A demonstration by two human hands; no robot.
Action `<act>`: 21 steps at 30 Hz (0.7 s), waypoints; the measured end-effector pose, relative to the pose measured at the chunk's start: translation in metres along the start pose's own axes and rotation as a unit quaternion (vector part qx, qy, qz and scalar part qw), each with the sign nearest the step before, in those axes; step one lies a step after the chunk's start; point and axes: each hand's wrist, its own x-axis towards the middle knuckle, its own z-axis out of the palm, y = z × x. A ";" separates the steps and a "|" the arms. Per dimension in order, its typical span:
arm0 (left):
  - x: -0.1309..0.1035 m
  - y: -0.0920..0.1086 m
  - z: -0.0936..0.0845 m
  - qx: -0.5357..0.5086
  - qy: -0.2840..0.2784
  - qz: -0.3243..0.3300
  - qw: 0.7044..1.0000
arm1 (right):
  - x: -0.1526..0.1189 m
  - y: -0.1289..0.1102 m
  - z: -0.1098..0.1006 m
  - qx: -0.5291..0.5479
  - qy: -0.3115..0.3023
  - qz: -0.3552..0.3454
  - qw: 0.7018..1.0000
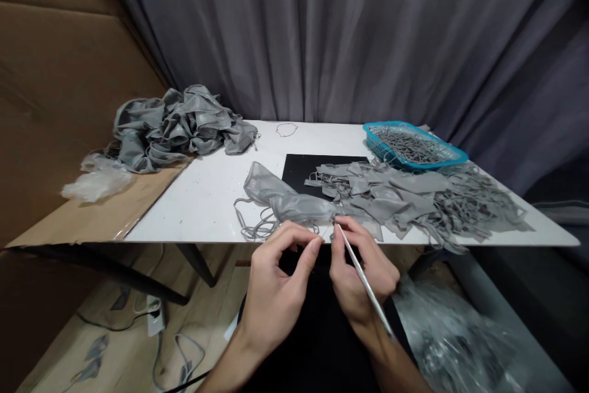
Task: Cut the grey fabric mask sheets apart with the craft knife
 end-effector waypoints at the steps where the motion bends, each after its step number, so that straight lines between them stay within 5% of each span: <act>1: 0.001 -0.002 0.000 0.000 0.000 -0.003 1.000 | 0.000 -0.001 0.000 -0.001 -0.001 0.004 1.000; 10: 0.012 -0.012 -0.002 -0.018 -0.024 -0.051 0.998 | 0.010 -0.010 -0.008 0.175 -0.068 0.158 0.969; 21: 0.011 -0.007 -0.002 0.013 -0.019 -0.031 0.999 | 0.008 -0.014 -0.005 0.154 -0.060 0.137 0.977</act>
